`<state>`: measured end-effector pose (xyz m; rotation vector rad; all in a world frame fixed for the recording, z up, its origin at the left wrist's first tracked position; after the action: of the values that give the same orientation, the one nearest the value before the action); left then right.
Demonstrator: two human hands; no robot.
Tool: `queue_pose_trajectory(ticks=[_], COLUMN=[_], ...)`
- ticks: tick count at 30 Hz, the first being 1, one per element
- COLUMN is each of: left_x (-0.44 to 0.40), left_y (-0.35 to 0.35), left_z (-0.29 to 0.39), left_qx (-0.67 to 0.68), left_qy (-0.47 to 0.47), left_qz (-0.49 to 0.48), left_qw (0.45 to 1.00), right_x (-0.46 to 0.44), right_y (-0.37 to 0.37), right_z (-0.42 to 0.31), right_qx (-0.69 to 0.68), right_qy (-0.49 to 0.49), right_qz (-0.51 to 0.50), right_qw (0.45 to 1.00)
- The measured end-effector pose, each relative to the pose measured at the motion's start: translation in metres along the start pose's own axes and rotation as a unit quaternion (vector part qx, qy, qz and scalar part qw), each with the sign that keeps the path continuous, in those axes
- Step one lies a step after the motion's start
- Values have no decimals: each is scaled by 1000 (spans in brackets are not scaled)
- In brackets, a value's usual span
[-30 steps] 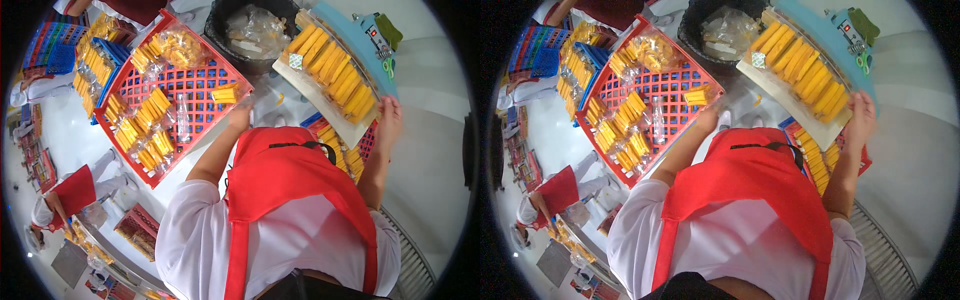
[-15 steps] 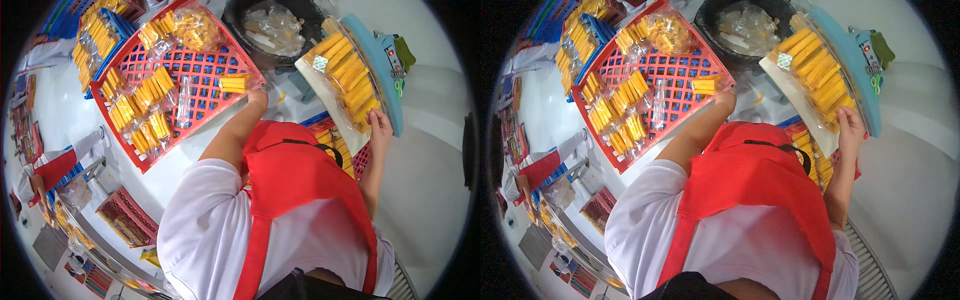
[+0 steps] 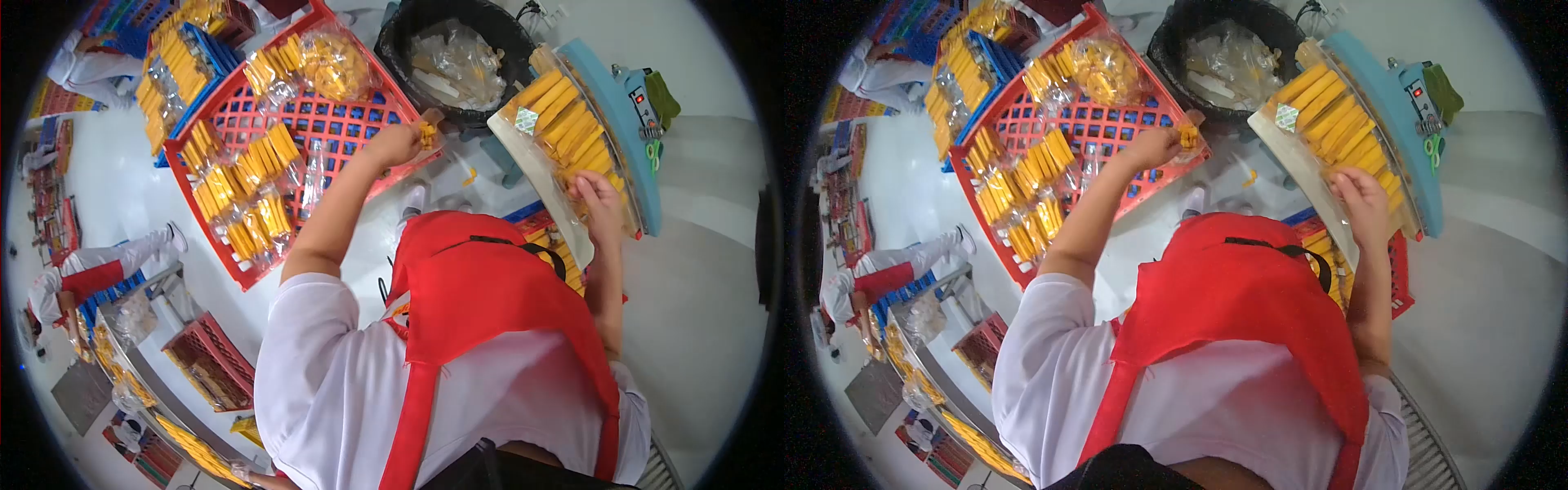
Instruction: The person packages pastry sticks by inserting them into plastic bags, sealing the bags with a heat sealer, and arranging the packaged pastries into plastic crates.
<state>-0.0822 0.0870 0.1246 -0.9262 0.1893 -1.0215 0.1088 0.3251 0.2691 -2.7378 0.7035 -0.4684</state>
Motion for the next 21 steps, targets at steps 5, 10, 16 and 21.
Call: queue_pose_trajectory(ticks=[5,10,16,21], left_x=[45,62,47,62], left_y=[-151,-240,-252,-205], left_z=[113,185,219,235], left_qx=[278,588,623,489], left_qy=[184,344,324,324], left_qz=[73,50,197,306], left_qw=[940,730,684,750], right_x=[-35,-32,10,-6], right_y=[72,155,146,108], right_z=[13,1,-111,-123], right_qx=[-191,-390,-557,-497], right_qy=[53,176,60,-56], right_qz=[-146,-341,-411,-262], right_qw=[969,837,719,825])
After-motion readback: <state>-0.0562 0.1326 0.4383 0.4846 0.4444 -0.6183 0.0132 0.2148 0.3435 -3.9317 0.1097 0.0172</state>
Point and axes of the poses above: each hand's wrist, its own x-axis away from the middle knuckle, its own y-axis out of the palm, z = x × y, the point moved 9 cm from there along -x, towards the middle knuckle, and after that the axes turned 5 degrees about x, right-handed, at the moved point
